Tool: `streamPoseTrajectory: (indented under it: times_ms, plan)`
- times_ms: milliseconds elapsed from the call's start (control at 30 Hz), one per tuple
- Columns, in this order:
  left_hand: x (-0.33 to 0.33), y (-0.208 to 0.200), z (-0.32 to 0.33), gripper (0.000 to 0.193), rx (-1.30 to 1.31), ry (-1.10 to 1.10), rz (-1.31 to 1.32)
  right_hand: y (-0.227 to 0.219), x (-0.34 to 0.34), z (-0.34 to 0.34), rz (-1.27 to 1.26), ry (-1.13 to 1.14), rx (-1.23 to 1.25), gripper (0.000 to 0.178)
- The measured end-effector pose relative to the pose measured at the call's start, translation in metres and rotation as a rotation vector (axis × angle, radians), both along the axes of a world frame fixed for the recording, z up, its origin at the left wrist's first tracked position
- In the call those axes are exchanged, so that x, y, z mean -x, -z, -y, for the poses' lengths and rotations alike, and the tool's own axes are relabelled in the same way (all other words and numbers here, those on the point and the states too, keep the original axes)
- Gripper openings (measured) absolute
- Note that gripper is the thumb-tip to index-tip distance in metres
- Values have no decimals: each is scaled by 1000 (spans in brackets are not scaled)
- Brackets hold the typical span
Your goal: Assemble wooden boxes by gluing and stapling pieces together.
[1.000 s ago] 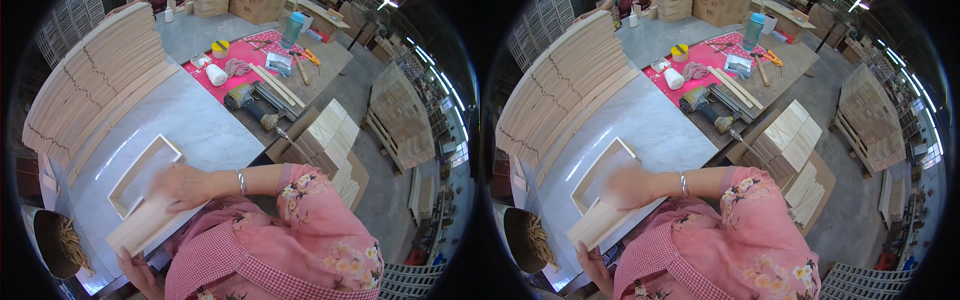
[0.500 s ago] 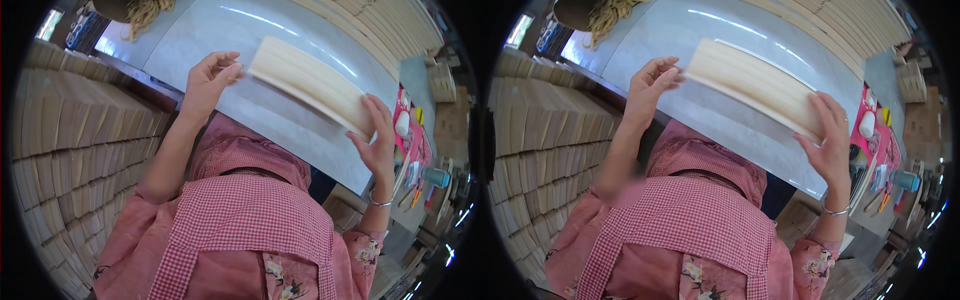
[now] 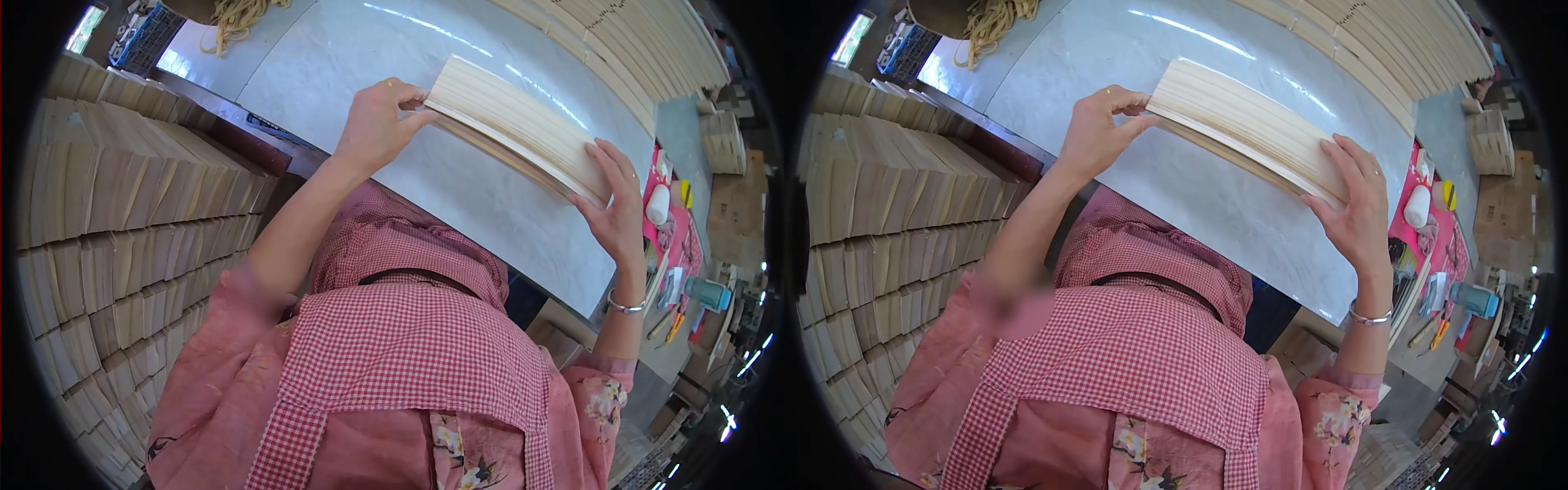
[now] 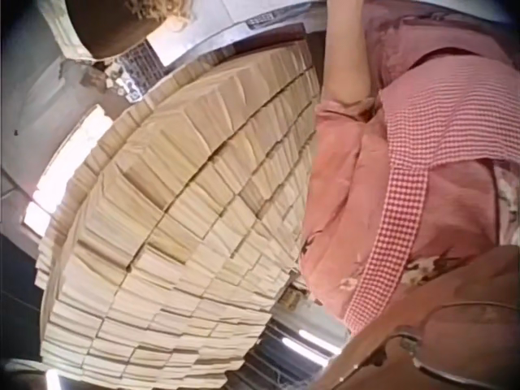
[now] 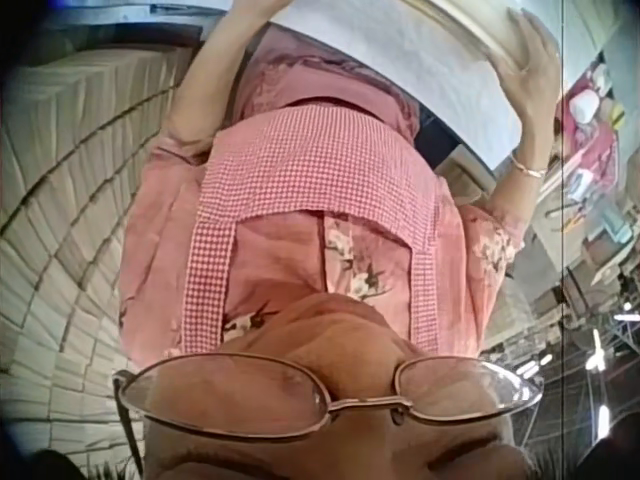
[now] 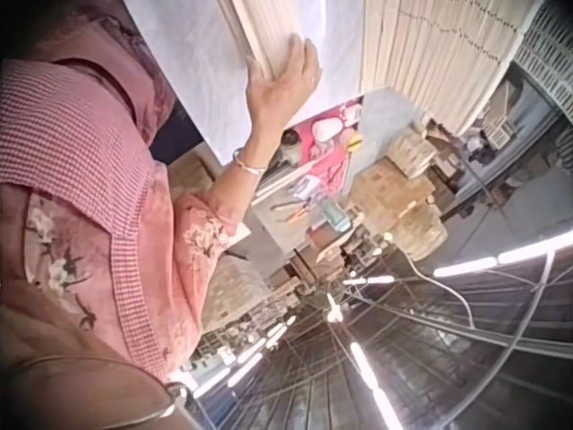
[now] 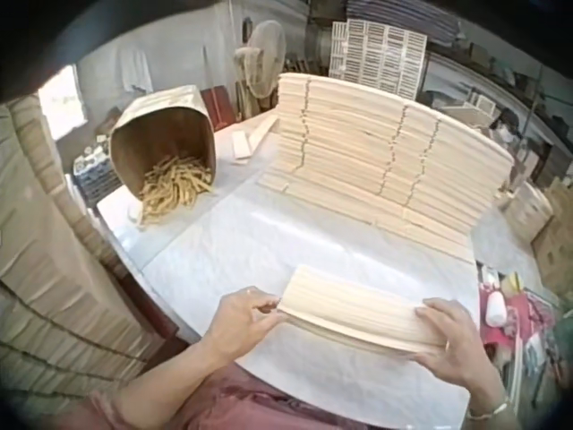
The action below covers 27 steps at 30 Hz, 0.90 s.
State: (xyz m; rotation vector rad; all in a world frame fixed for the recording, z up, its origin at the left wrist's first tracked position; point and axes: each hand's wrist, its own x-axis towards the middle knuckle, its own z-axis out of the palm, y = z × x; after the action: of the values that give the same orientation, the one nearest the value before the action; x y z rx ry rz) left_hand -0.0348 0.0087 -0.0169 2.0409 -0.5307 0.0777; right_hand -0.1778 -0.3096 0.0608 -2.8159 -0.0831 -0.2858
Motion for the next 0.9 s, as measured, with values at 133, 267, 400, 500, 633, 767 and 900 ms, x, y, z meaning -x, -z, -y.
streamPoseTrajectory:
  times_ms: [133, 267, 400, 500, 633, 767, 900]
  plan:
    - [-2, 6, 1, 21, 0, -3, 71, 11, -5, 8, -14, -33, 43, 70]
    - [-2, -1, 3, 21, -113, -21, 62, 20, -8, 13, -35, -30, -8, 70]
    - [-3, -3, 4, 20, -133, -10, 54, 25, -7, 16, -45, -12, -8, 69]
    - [-2, -1, 3, 19, -184, -12, 100, 28, -8, 13, -62, 0, 37, 68]
    - [-3, 1, 3, 18, -199, -6, 132, 34, -10, 15, -28, 3, 48, 64]
    - [-3, 2, 3, 17, -196, 1, 154, 38, -8, 13, 53, 4, 67, 58]
    - [-4, -1, 4, 16, -192, 15, 177, 40, 4, 14, 178, 17, 136, 52]
